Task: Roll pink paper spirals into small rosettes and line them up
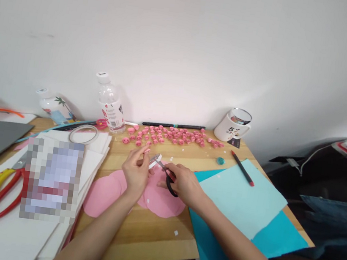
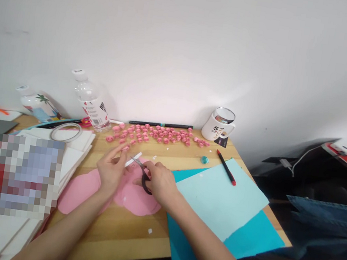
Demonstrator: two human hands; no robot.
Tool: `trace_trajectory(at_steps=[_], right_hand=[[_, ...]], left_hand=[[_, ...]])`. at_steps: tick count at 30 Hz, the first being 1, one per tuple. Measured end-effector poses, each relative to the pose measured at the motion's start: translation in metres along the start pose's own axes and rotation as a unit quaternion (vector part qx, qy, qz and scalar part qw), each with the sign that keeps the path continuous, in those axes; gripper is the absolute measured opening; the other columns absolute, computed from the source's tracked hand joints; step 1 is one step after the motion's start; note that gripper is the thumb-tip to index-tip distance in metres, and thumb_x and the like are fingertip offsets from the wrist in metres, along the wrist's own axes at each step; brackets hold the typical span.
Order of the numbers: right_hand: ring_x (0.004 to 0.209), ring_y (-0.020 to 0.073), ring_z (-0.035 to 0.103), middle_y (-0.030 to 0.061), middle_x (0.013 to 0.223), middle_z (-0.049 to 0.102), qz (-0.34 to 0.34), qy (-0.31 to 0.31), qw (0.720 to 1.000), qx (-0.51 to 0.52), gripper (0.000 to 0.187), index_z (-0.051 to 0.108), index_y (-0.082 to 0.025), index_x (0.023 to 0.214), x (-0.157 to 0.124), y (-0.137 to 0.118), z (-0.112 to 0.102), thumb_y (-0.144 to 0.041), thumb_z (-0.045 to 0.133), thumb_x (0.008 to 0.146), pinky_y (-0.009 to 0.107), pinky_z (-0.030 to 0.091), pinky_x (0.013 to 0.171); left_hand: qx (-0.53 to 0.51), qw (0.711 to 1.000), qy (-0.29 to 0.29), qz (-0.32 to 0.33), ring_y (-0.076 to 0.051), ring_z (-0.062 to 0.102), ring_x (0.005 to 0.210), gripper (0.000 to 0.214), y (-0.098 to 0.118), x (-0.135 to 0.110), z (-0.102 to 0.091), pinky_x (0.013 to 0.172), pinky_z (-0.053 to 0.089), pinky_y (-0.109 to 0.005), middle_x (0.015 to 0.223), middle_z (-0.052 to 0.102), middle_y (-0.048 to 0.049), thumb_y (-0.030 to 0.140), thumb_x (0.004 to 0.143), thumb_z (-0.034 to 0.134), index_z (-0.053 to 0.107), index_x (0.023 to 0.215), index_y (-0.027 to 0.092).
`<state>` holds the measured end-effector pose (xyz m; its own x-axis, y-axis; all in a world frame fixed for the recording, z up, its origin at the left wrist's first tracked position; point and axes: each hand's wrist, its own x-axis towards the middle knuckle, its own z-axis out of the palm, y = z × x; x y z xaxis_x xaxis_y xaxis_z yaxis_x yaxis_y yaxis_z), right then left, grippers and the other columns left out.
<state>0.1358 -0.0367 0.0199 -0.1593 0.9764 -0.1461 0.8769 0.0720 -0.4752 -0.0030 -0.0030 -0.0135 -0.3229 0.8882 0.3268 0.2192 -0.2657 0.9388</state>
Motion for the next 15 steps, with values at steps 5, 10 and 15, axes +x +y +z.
trace_trajectory(at_steps=[5, 10, 15], right_hand=[[0.062, 0.0147, 0.051, 0.0011, 0.069, 0.053, -0.003, 0.008, 0.999, 0.031, 0.036, 0.061, -0.022, 0.097, 0.0017, 0.0024, 0.0002, -0.048, 0.064, 0.072, 0.022, 0.032, 0.058], [0.061, 0.0143, 0.050, 0.0007, 0.066, 0.055, -0.012, 0.013, 0.999, 0.032, 0.035, 0.062, -0.022, 0.086, 0.0018, 0.0073, 0.0014, -0.055, 0.060, 0.074, 0.022, 0.029, 0.055], [0.061, 0.0161, 0.052, 0.0030, 0.069, 0.058, 0.002, 0.031, 0.997, -0.067, 0.036, 0.061, -0.022, 0.084, 0.0006, 0.0097, -0.0001, -0.057, 0.056, 0.076, 0.023, 0.023, 0.052]], left_hand=[[0.002, 1.000, 0.002, -0.021, -0.008, 0.059, 0.053, 0.023, 0.0021, -0.0007, 0.0002, 0.035, 0.045, -0.016, 0.101, 0.067, -0.0079, 0.027, 0.079, 0.056, 0.069, 0.096, 0.019], [-0.002, 0.999, 0.002, -0.036, -0.008, 0.059, 0.052, 0.025, 0.0017, -0.0004, 0.0004, 0.033, 0.043, -0.016, 0.100, 0.066, -0.0081, 0.028, 0.079, 0.056, 0.069, 0.098, 0.019], [0.008, 1.000, 0.001, 0.008, -0.012, 0.062, 0.065, 0.023, -0.0002, -0.0001, 0.0005, 0.039, 0.047, -0.017, 0.096, 0.067, -0.0081, 0.028, 0.079, 0.056, 0.069, 0.097, 0.019]])
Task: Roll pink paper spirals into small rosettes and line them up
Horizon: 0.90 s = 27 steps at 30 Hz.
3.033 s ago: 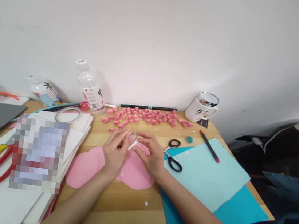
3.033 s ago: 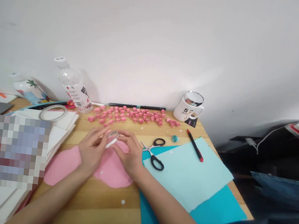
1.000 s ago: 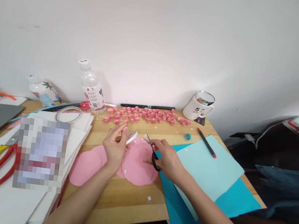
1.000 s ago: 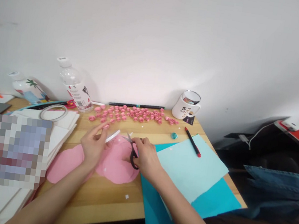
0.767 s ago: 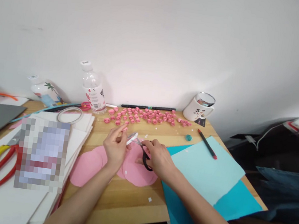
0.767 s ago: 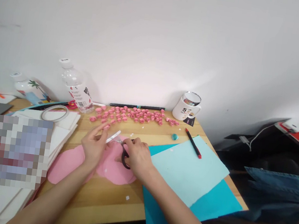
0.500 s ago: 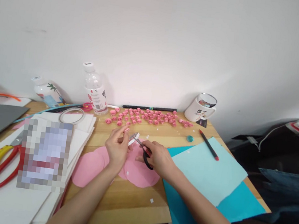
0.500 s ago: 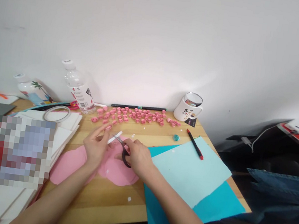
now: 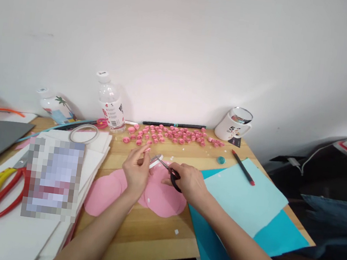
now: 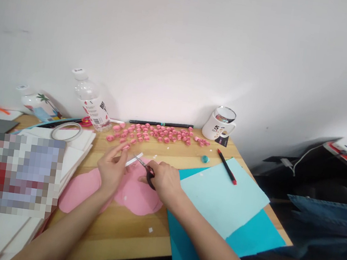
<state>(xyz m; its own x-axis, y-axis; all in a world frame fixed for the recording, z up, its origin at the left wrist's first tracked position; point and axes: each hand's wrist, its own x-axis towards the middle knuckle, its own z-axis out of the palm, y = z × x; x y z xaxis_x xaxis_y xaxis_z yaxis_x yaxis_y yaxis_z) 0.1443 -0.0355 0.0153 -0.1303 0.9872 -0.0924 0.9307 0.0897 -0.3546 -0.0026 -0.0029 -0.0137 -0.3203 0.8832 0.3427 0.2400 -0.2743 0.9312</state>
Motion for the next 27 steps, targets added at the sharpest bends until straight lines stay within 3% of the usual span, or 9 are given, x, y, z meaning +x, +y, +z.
trace_trajectory(at_steps=[4, 9, 11, 14, 19, 24, 27], right_hand=[[0.063, 0.0181, 0.055, 0.0056, 0.075, 0.061, 0.027, 0.028, 0.997, -0.069, 0.033, 0.061, -0.023, 0.087, 0.003, 0.006, -0.010, -0.055, 0.053, 0.079, 0.025, 0.020, 0.050], [0.067, 0.0195, 0.057, 0.0056, 0.079, 0.063, 0.090, 0.082, 0.986, -0.112, 0.022, 0.060, -0.024, 0.094, 0.001, 0.037, -0.032, -0.041, 0.056, 0.081, 0.025, 0.021, 0.051], [0.072, 0.0196, 0.058, 0.0049, 0.083, 0.063, 0.084, 0.034, 0.987, -0.136, 0.019, 0.059, -0.024, 0.096, -0.005, 0.051, -0.038, -0.026, 0.059, 0.077, 0.024, 0.023, 0.051], [0.084, 0.0224, 0.059, 0.0096, 0.095, 0.060, 0.091, -0.042, 0.976, -0.194, 0.035, 0.058, -0.021, 0.102, -0.018, 0.067, -0.040, -0.009, 0.060, 0.069, 0.024, 0.027, 0.053], [0.088, 0.0235, 0.059, 0.0085, 0.094, 0.061, 0.077, -0.101, 0.972, -0.196, 0.046, 0.058, -0.023, 0.108, -0.031, 0.076, -0.040, -0.008, 0.060, 0.065, 0.026, 0.033, 0.059], [0.084, 0.0228, 0.060, 0.0090, 0.089, 0.064, 0.084, -0.021, 0.985, -0.147, 0.020, 0.068, -0.022, 0.089, -0.016, 0.079, -0.039, -0.017, 0.053, 0.078, 0.026, 0.035, 0.059], [0.078, 0.0192, 0.061, 0.0087, 0.085, 0.066, 0.080, 0.002, 0.993, -0.083, 0.019, 0.069, -0.018, 0.080, 0.000, 0.082, -0.033, -0.018, 0.051, 0.079, 0.025, 0.037, 0.059]], left_hand=[[0.021, 0.998, -0.014, 0.050, -0.012, 0.062, 0.065, 0.023, 0.000, -0.001, -0.001, 0.045, 0.049, -0.019, 0.091, 0.067, -0.0067, 0.025, 0.080, 0.055, 0.068, 0.098, 0.019], [0.046, 0.993, -0.026, 0.108, -0.009, 0.059, 0.059, 0.021, -0.003, -0.003, -0.001, 0.048, 0.049, -0.020, 0.091, 0.066, -0.0062, 0.023, 0.081, 0.053, 0.069, 0.095, 0.019], [0.065, 0.988, -0.041, 0.135, -0.009, 0.058, 0.058, 0.020, -0.003, -0.005, 0.000, 0.051, 0.050, -0.021, 0.089, 0.067, -0.0055, 0.021, 0.080, 0.053, 0.069, 0.092, 0.019], [0.083, 0.977, -0.064, 0.184, -0.011, 0.061, 0.063, 0.019, -0.001, -0.008, 0.001, 0.057, 0.051, -0.022, 0.086, 0.068, -0.0051, 0.017, 0.080, 0.053, 0.069, 0.089, 0.019], [0.094, 0.968, -0.109, 0.205, -0.013, 0.064, 0.073, 0.022, 0.000, -0.012, 0.002, 0.063, 0.052, -0.023, 0.085, 0.068, -0.0049, 0.012, 0.079, 0.051, 0.069, 0.090, 0.019], [0.083, 0.970, -0.139, 0.180, -0.012, 0.063, 0.074, 0.023, -0.003, -0.013, 0.002, 0.062, 0.052, -0.022, 0.085, 0.067, -0.0043, 0.014, 0.080, 0.051, 0.068, 0.094, 0.021], [0.064, 0.972, -0.142, 0.176, -0.013, 0.064, 0.077, 0.023, -0.002, -0.012, 0.002, 0.063, 0.053, -0.023, 0.088, 0.069, -0.0046, 0.015, 0.081, 0.052, 0.068, 0.095, 0.021]])
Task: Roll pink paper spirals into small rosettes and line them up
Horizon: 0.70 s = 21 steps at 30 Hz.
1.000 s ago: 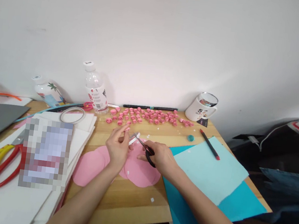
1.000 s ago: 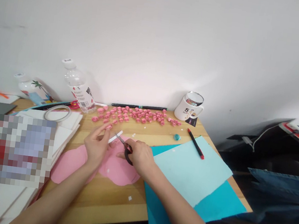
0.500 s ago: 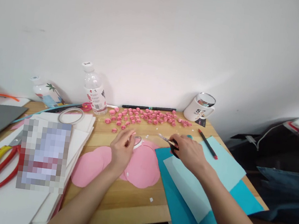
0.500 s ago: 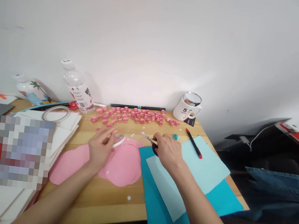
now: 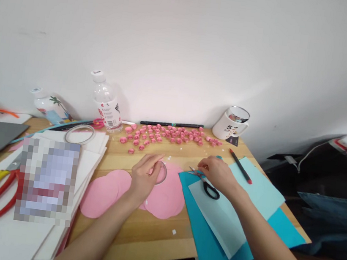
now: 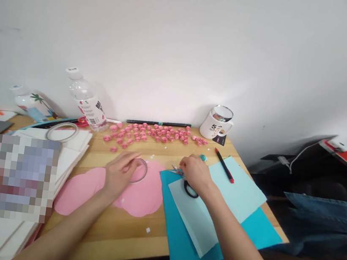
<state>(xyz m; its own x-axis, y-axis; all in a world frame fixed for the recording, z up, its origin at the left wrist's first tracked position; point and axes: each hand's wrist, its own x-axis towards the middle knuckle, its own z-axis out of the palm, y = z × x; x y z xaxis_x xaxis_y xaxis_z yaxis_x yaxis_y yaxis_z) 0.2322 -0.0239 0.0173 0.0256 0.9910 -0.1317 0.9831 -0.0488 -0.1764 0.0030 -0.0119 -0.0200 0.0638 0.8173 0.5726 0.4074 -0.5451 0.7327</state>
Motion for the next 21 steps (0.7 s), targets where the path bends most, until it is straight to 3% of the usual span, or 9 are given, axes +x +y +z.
trace_trajectory(at_steps=[7, 13, 17, 21], right_hand=[[0.068, 0.0163, 0.061, 0.0046, 0.072, 0.068, 0.007, -0.048, 0.993, 0.112, 0.015, 0.066, -0.017, 0.071, 0.014, 0.002, 0.013, -0.022, 0.053, 0.077, 0.022, 0.038, 0.056], [0.067, 0.0159, 0.059, 0.0042, 0.073, 0.064, 0.006, -0.050, 0.995, 0.087, 0.016, 0.062, -0.017, 0.072, 0.013, 0.004, 0.019, -0.027, 0.052, 0.079, 0.023, 0.035, 0.054], [0.076, 0.0161, 0.059, 0.0066, 0.090, 0.060, -0.015, -0.009, 0.999, 0.031, 0.017, 0.059, -0.017, 0.077, 0.006, -0.003, 0.025, -0.025, 0.046, 0.085, 0.023, 0.032, 0.054], [0.076, 0.0166, 0.059, 0.0081, 0.096, 0.057, -0.015, 0.026, 0.999, -0.028, 0.020, 0.054, -0.016, 0.083, -0.003, -0.007, 0.034, -0.023, 0.037, 0.090, 0.024, 0.027, 0.048]], left_hand=[[-0.041, 0.999, -0.022, 0.016, -0.012, 0.065, 0.073, 0.025, 0.001, 0.001, -0.001, 0.068, 0.053, -0.025, 0.085, 0.070, -0.0035, 0.013, 0.081, 0.050, 0.069, 0.097, 0.022], [-0.055, 0.998, -0.027, -0.003, -0.012, 0.065, 0.072, 0.025, 0.001, 0.001, 0.000, 0.068, 0.053, -0.024, 0.084, 0.071, -0.0036, 0.013, 0.079, 0.053, 0.069, 0.097, 0.021], [-0.101, 0.991, -0.039, -0.082, -0.013, 0.067, 0.070, 0.022, 0.002, 0.000, 0.001, 0.067, 0.054, -0.025, 0.083, 0.072, -0.0042, 0.018, 0.078, 0.057, 0.069, 0.096, 0.020], [-0.216, 0.951, -0.057, -0.213, -0.017, 0.069, 0.069, 0.023, 0.005, 0.003, 0.001, 0.068, 0.057, -0.030, 0.081, 0.072, -0.0062, 0.026, 0.075, 0.062, 0.069, 0.094, 0.016]])
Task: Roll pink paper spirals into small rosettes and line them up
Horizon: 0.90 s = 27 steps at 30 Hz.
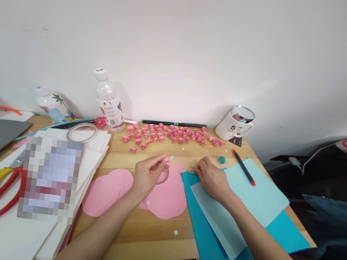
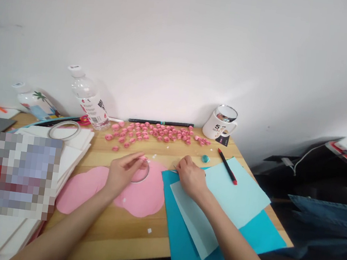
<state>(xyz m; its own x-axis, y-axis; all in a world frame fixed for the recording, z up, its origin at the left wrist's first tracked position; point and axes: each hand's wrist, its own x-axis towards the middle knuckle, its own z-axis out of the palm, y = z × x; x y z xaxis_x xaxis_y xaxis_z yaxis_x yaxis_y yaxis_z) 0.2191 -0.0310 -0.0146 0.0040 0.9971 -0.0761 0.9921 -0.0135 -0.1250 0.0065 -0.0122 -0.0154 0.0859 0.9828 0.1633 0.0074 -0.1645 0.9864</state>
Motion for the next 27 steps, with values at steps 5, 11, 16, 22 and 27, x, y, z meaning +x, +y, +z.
trace_trajectory(at_steps=[5, 11, 16, 22, 27], right_hand=[[0.073, 0.0158, 0.056, 0.0049, 0.090, 0.056, -0.004, 0.058, 0.989, 0.133, 0.016, 0.051, -0.019, 0.078, -0.003, 0.004, 0.001, -0.026, 0.041, 0.088, 0.025, 0.037, 0.052], [0.074, 0.0151, 0.053, 0.0028, 0.083, 0.051, -0.091, 0.023, 0.874, 0.477, 0.020, 0.053, -0.020, 0.074, 0.005, -0.025, -0.028, -0.038, 0.050, 0.082, 0.027, 0.051, 0.058], [0.078, 0.0146, 0.053, 0.0036, 0.091, 0.050, -0.138, 0.005, 0.841, 0.524, 0.023, 0.057, -0.019, 0.074, 0.019, -0.053, -0.037, -0.042, 0.057, 0.078, 0.026, 0.054, 0.059], [0.073, 0.0123, 0.055, 0.0028, 0.088, 0.053, -0.163, -0.059, 0.842, 0.512, 0.022, 0.059, -0.019, 0.075, 0.027, -0.047, -0.028, -0.040, 0.056, 0.080, 0.026, 0.053, 0.062], [0.068, 0.0113, 0.057, 0.0012, 0.081, 0.055, -0.187, -0.110, 0.833, 0.509, 0.020, 0.059, -0.019, 0.077, 0.028, -0.041, -0.027, -0.038, 0.056, 0.080, 0.025, 0.052, 0.060]], left_hand=[[-0.115, 0.986, -0.008, -0.118, -0.023, 0.069, 0.080, 0.030, 0.005, 0.004, 0.001, 0.076, 0.055, -0.037, 0.087, 0.073, -0.0084, 0.033, 0.068, 0.069, 0.069, 0.091, 0.013], [-0.131, 0.982, -0.052, -0.123, -0.025, 0.065, 0.093, 0.030, 0.007, 0.006, -0.002, 0.087, 0.050, -0.038, 0.093, 0.072, -0.0116, 0.032, 0.067, 0.071, 0.068, 0.090, 0.013], [-0.107, 0.985, -0.072, -0.117, -0.023, 0.066, 0.092, 0.030, 0.010, 0.006, -0.003, 0.086, 0.049, -0.034, 0.095, 0.071, -0.0106, 0.032, 0.070, 0.069, 0.067, 0.093, 0.014], [-0.108, 0.979, -0.093, -0.146, -0.022, 0.067, 0.088, 0.031, 0.009, 0.007, -0.006, 0.083, 0.050, -0.033, 0.092, 0.072, -0.0088, 0.033, 0.069, 0.069, 0.067, 0.093, 0.014], [-0.147, 0.961, -0.142, -0.186, -0.023, 0.067, 0.089, 0.033, 0.005, 0.008, -0.010, 0.088, 0.047, -0.036, 0.094, 0.071, -0.0104, 0.032, 0.068, 0.071, 0.067, 0.096, 0.013]])
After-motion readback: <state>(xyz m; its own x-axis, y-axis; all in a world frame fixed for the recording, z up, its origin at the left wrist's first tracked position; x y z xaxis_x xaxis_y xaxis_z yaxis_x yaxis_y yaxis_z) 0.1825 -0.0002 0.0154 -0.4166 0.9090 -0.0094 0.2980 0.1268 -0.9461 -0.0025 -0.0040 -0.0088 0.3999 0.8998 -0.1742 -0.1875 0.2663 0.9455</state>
